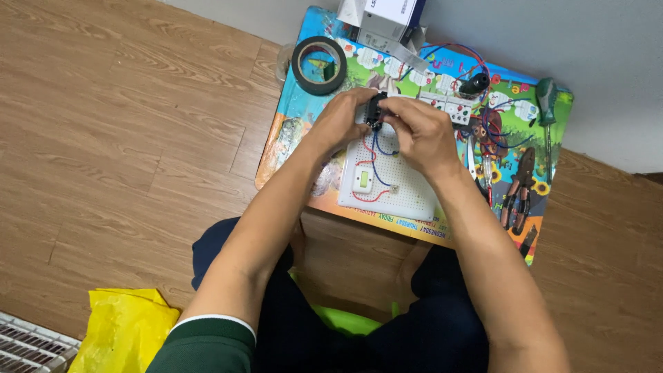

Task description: The person connects wires to a breadboard and a black electrical component using a screwdriver. They tighten the screws on the component and adjust the wiring on the board.

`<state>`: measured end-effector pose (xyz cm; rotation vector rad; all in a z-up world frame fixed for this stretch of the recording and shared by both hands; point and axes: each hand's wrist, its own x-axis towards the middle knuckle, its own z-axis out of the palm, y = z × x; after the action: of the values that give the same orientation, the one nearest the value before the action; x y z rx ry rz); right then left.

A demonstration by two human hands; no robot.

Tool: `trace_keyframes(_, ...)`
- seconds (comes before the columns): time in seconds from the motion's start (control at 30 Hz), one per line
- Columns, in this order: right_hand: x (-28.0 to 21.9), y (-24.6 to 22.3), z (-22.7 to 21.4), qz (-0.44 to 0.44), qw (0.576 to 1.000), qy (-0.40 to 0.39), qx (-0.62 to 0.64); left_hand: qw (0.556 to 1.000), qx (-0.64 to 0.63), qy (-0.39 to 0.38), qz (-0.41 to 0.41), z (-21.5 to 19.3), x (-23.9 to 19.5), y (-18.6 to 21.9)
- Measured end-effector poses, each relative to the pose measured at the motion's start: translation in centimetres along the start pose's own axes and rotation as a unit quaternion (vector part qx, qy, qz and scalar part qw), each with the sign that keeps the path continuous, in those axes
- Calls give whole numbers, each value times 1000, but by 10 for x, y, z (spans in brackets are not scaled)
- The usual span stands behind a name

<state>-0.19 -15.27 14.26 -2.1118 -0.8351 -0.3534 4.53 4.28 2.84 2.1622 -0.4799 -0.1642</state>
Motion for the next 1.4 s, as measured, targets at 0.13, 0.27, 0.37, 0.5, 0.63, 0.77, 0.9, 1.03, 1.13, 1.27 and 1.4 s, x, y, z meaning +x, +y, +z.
trace_keyframes(0.13, -10, 7, 5, -2, 1000, 11, -18, 1000, 3, -3, 2, -2, -1, 1)
trace_keyframes(0.27, -10, 0, 7, 6, 999, 21, -28, 1000, 5, -2, -8, -2, -1, 3)
trace_keyframes(0.37, -11, -1, 9, -6, 999, 32, -28, 1000, 3, -3, -11, 1, 3, -3)
trace_keyframes(0.5, -9, -14, -3, 50, 991, 98, 71, 1000, 14, -11, -1, 0, 7, -8)
trace_keyframes(0.63, -16, -23, -57, 67, 977, 172, 104, 999, -2, -35, 11, -31, -10, 38)
trace_keyframes(0.77, -50, 0, -103, 116, 950, 278, 84, 999, 22, -35, 17, -28, -6, 16)
trace_keyframes(0.9, -75, 14, -130, 197, 934, 283, 89, 995, 100, -14, 8, -30, -5, 11)
trace_keyframes(1.03, -92, 31, -143, 234, 918, 300, 114, 986, 143, -71, -41, -33, -4, 33)
trace_keyframes(1.13, -109, 33, -157, 249, 917, 300, 86, 968, 234, -72, -45, -28, -18, 54)
trace_keyframes(1.27, -116, 34, -166, 345, 894, 282, 53, 986, 91, -20, -139, -59, -51, 120)
trace_keyframes(1.4, -127, 29, -155, 456, 875, 162, -33, 976, -26, 20, -215, -42, -69, 91)
